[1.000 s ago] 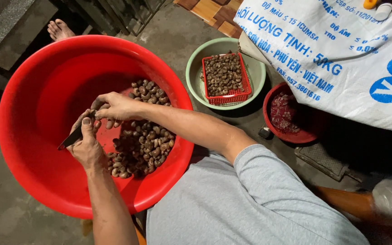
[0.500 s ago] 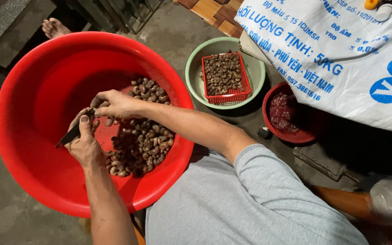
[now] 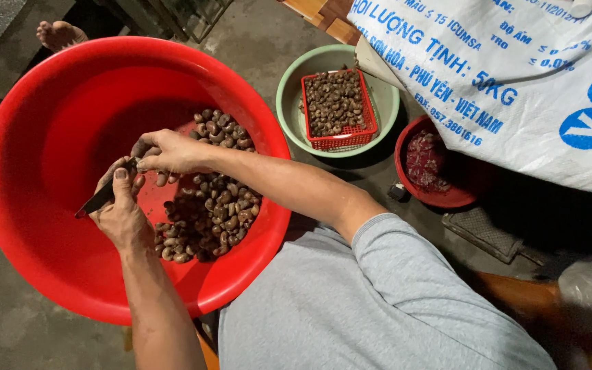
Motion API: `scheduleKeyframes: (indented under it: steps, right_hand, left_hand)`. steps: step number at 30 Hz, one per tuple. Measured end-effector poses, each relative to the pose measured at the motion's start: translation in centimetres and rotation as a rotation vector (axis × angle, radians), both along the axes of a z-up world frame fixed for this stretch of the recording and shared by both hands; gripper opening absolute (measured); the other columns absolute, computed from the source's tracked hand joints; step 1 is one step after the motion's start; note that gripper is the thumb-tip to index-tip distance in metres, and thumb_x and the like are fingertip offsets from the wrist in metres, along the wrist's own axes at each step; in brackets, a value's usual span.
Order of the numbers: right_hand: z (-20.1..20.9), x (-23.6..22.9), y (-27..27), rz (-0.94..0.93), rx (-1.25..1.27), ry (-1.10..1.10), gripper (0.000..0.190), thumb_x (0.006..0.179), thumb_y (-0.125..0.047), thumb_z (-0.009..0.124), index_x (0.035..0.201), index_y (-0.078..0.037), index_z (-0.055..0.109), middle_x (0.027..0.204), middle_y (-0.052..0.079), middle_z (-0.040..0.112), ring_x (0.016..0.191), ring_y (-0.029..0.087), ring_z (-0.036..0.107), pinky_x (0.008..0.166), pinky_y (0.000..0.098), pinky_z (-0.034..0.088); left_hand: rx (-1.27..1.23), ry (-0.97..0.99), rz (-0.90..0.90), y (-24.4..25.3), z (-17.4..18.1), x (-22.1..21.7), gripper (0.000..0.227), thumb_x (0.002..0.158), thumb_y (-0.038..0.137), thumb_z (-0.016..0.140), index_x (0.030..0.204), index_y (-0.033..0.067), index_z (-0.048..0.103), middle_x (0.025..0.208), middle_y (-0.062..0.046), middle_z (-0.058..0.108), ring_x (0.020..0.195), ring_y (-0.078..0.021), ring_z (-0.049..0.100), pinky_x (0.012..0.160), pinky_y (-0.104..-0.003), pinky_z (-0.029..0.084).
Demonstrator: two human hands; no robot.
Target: Shelling nuts manually using a small knife in a large bowl
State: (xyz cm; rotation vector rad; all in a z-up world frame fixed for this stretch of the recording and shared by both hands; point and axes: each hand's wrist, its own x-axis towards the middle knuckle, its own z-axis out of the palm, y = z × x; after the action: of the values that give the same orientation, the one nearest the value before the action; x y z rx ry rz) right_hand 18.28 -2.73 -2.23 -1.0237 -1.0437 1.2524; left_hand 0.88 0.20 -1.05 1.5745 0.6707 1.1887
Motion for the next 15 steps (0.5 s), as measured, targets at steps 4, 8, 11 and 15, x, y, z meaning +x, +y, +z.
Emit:
scheduleKeyframes:
  steps: [4, 8, 11, 15]
  right_hand:
    - [0.2, 0.0, -0.1, -0.005, -0.005, -0.024, 0.035, 0.095, -0.009, 0.064, 0.127, 0.003, 0.059, 0.11, 0.025, 0.075, 0.067, 0.023, 0.08, 0.052, 0.0255, 0.068]
    - [0.8, 0.0, -0.7, 0.002, -0.009, -0.048, 0.034, 0.094, -0.009, 0.065, 0.126, 0.002, 0.06, 0.111, 0.026, 0.075, 0.068, 0.023, 0.081, 0.054, 0.0253, 0.068]
    - [1.1, 0.1, -0.9, 0.013, -0.015, -0.053, 0.033, 0.094, -0.011, 0.065, 0.125, 0.0, 0.061, 0.112, 0.025, 0.075, 0.067, 0.022, 0.081, 0.053, 0.0259, 0.069]
    - [0.8, 0.0, -0.7, 0.001, -0.005, -0.052, 0.035, 0.094, -0.011, 0.066, 0.126, 0.001, 0.061, 0.11, 0.026, 0.076, 0.067, 0.023, 0.081, 0.053, 0.0264, 0.069]
  left_hand:
    - [0.014, 0.019, -0.003, -0.7, 0.6, 0.2, 0.024, 0.109, 0.016, 0.072, 0.124, -0.0013, 0.069, 0.117, -0.019, 0.072, 0.11, -0.0234, 0.074, 0.089, -0.032, 0.066]
    - [0.041, 0.007, -0.01, 0.1, -0.1, -0.1, 0.021, 0.111, 0.012, 0.068, 0.125, -0.0042, 0.066, 0.116, -0.022, 0.071, 0.108, -0.0264, 0.075, 0.09, -0.035, 0.065]
    - [0.011, -0.05, -0.012, 0.5, -0.4, -0.3, 0.021, 0.111, 0.012, 0.066, 0.125, -0.0036, 0.066, 0.116, -0.021, 0.072, 0.109, -0.0259, 0.076, 0.09, -0.034, 0.067]
    - [-0.006, -0.064, -0.021, 0.3, -0.2, -0.2, 0.02, 0.11, 0.011, 0.066, 0.123, -0.0036, 0.067, 0.117, -0.022, 0.072, 0.11, -0.0264, 0.076, 0.092, -0.035, 0.067]
